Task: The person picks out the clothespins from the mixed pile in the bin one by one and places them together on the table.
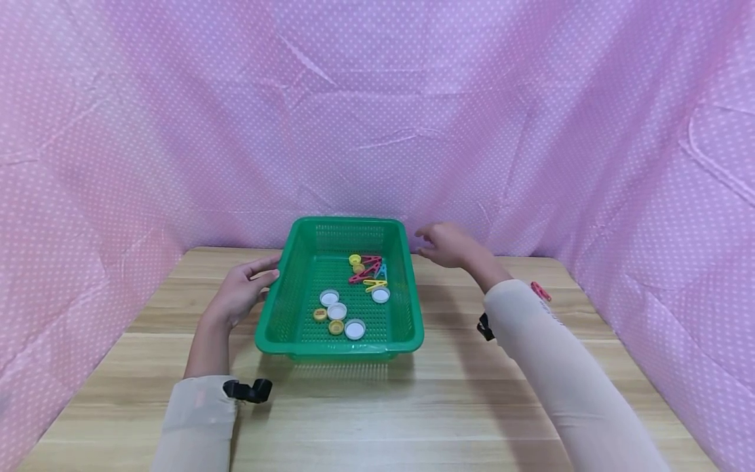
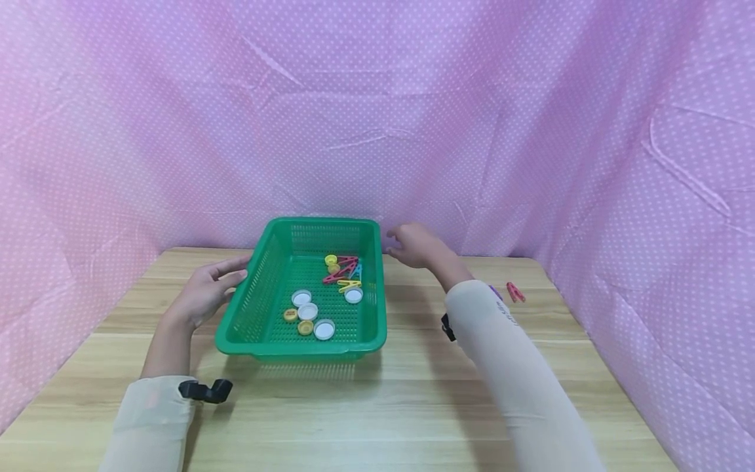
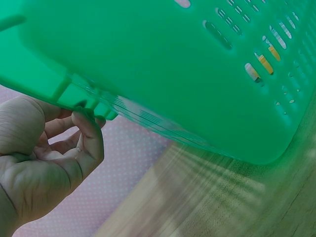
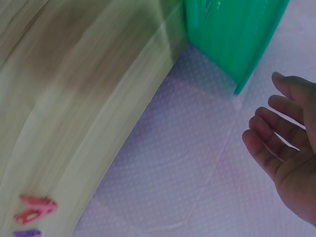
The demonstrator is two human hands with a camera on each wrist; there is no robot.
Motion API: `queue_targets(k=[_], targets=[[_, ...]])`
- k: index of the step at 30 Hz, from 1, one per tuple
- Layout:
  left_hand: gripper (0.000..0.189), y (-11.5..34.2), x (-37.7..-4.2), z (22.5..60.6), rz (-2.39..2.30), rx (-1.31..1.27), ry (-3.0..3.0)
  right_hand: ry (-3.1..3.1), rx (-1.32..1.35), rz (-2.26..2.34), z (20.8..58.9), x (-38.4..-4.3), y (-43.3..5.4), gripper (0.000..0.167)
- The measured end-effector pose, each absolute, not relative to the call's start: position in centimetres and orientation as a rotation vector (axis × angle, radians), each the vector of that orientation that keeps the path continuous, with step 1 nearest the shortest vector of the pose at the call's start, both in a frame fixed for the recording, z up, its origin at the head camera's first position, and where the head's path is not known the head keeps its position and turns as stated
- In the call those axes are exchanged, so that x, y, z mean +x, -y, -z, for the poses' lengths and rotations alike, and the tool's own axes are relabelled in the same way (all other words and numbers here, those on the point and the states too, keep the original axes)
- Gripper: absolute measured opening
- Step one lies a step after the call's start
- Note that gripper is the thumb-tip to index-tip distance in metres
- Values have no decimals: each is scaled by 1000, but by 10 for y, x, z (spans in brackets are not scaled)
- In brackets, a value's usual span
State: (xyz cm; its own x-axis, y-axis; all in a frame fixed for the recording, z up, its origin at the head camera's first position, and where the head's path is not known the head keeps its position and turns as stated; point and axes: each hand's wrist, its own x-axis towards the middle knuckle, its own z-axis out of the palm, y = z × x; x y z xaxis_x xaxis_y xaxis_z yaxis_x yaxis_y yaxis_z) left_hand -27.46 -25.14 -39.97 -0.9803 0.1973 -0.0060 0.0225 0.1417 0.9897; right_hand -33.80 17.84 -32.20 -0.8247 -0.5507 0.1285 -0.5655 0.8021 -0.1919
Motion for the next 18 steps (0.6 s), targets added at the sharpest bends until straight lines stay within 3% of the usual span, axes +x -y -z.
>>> queue_targets(k=[18], targets=[[53, 252, -273, 399, -1962, 238, -2267, 2891, 985, -172, 340, -353, -112, 47]])
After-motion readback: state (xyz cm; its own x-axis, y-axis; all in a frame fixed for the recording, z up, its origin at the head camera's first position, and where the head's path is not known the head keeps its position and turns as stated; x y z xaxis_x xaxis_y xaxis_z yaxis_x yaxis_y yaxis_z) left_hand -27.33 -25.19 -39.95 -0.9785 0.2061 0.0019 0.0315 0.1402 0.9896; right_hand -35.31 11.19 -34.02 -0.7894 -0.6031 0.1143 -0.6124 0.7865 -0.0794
